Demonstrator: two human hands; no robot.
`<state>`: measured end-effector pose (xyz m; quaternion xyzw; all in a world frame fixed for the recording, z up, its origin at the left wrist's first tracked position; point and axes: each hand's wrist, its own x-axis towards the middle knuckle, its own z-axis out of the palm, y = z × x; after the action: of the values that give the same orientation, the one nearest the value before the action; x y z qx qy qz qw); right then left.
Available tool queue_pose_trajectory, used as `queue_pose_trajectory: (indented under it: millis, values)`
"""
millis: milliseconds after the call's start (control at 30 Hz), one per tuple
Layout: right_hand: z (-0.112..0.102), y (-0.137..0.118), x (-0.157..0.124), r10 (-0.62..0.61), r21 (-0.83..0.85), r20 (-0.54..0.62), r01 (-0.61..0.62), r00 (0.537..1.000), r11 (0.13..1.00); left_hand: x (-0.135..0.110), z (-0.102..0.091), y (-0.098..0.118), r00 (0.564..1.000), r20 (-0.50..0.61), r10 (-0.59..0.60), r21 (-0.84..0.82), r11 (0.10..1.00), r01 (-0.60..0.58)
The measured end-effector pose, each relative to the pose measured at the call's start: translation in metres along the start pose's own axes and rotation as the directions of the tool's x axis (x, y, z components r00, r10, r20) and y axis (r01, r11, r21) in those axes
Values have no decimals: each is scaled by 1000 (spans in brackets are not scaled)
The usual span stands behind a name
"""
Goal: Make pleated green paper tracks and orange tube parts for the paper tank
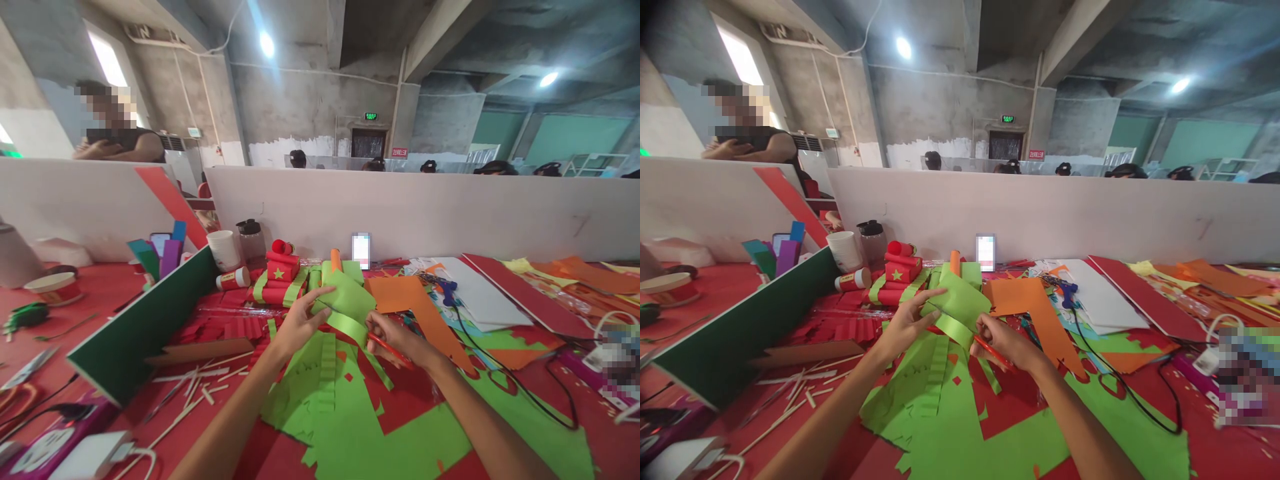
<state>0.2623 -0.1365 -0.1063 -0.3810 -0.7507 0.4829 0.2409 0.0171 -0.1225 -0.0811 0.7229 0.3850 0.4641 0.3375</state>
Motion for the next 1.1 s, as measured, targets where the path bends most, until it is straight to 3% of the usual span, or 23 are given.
queue_pose_trajectory:
  millis: [433, 700, 1100]
  values:
    - [0, -11, -6, -27, -139, 7, 27, 1000, 990, -1, 2, -1, 988, 154, -15, -75, 997, 26]
    - [2, 2, 1, -8, -30, 42, 9, 999, 999, -1, 1, -5, 986, 163, -17, -92, 995, 32]
    - [0, 0, 1, 57, -106, -55, -62, 997, 992, -2, 2, -3, 985, 173, -9, -119, 992, 30]
